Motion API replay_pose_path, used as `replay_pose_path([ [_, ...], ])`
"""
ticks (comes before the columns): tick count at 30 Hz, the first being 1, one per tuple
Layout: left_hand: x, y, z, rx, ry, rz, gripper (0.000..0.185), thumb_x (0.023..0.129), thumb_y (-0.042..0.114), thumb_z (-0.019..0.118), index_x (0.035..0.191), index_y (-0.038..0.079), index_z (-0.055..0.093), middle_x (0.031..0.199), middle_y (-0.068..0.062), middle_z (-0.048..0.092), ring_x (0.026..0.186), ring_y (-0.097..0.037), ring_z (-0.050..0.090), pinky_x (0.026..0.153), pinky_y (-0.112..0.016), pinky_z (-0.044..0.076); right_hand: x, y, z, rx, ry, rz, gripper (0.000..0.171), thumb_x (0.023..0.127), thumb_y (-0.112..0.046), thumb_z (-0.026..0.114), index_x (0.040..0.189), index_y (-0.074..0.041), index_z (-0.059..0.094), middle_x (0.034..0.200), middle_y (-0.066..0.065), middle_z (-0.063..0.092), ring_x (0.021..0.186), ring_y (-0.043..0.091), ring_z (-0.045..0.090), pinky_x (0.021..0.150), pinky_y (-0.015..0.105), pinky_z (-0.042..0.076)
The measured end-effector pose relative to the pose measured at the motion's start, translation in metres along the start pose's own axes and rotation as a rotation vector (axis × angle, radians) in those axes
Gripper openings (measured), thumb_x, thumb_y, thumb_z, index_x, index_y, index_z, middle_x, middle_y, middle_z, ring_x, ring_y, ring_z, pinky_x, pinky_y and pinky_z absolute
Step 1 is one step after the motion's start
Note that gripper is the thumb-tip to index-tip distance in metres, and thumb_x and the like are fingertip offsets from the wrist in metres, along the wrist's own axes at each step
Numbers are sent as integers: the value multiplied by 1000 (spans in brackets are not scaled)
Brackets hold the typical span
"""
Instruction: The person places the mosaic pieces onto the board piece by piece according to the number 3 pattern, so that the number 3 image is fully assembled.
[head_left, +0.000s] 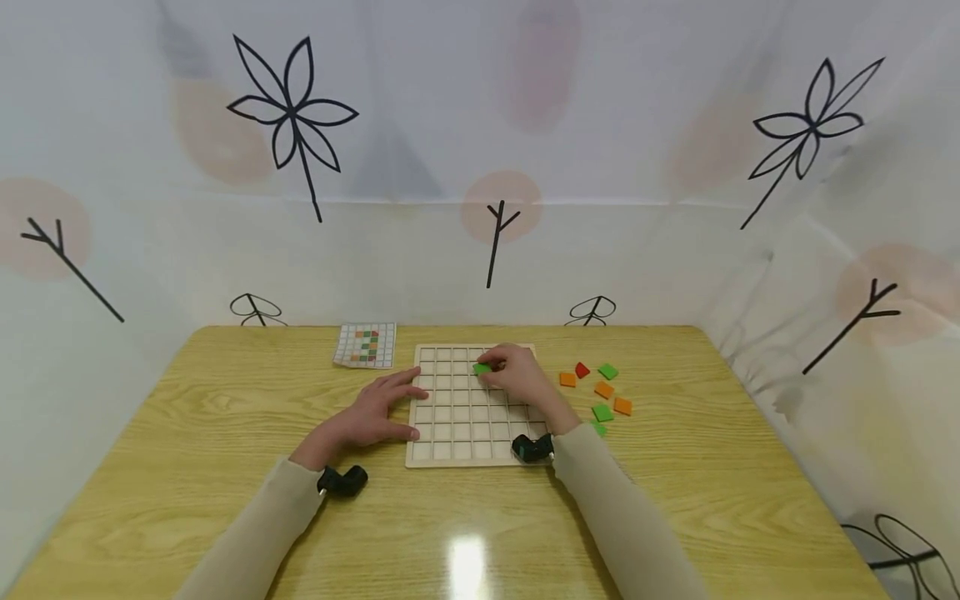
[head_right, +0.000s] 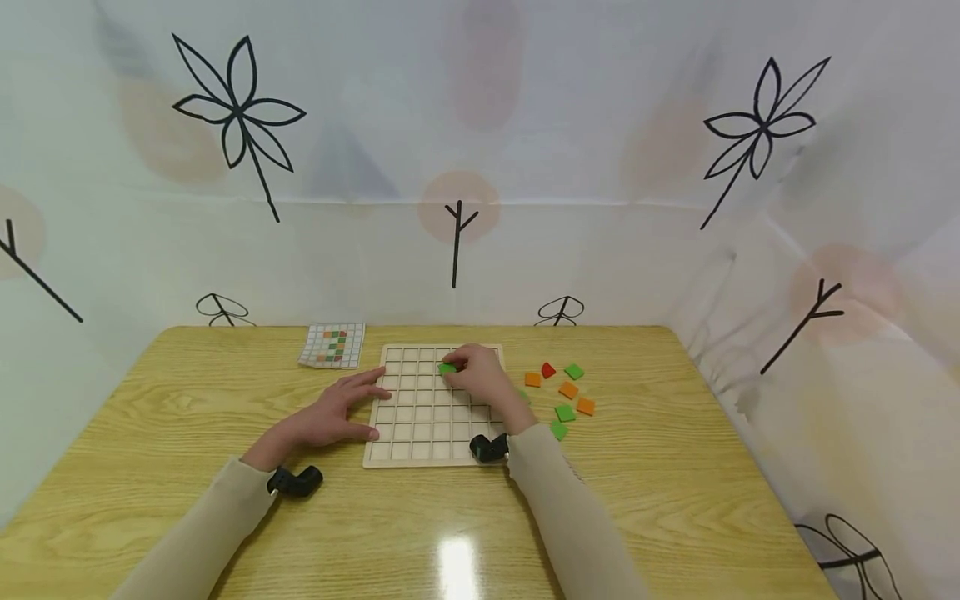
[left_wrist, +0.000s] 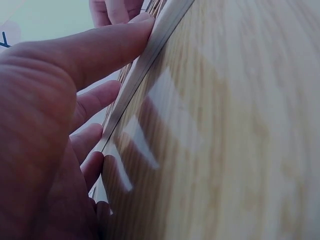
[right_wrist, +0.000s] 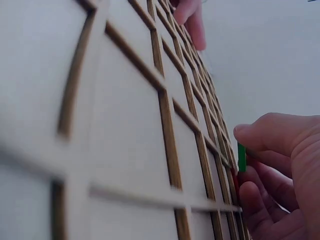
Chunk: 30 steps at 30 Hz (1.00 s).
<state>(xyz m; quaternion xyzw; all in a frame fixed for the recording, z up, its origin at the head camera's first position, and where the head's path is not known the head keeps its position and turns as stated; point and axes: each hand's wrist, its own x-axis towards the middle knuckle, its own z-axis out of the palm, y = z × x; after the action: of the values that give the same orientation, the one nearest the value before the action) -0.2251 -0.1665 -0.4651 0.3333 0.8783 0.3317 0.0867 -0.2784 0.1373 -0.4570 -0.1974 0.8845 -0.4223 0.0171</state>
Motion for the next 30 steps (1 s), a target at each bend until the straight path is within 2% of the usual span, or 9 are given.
replay_pose_path([
  [8,2,1,1,-2,1,0,57,88,37,75,137,12,57,163,-16,22,145,-47,18,108,-71,13,3,-1,9,112,77,123,23,89,-13,76,111,-8,75,107,4,66,96,21,60,84,39,51],
  [15,-1,0,1,1,2,-27,57,88,37,75,136,14,58,164,-14,20,146,-44,16,110,-68,12,6,-2,16,123,75,126,23,88,-16,77,110,-10,75,105,4,63,93,21,57,81,39,49],
  [30,-1,2,2,-27,11,-3,57,88,36,76,136,12,58,163,-15,22,144,-46,19,108,-70,13,2,-3,16,100,119,146,17,89,-13,77,106,-10,76,95,2,63,87,19,58,80,39,50],
])
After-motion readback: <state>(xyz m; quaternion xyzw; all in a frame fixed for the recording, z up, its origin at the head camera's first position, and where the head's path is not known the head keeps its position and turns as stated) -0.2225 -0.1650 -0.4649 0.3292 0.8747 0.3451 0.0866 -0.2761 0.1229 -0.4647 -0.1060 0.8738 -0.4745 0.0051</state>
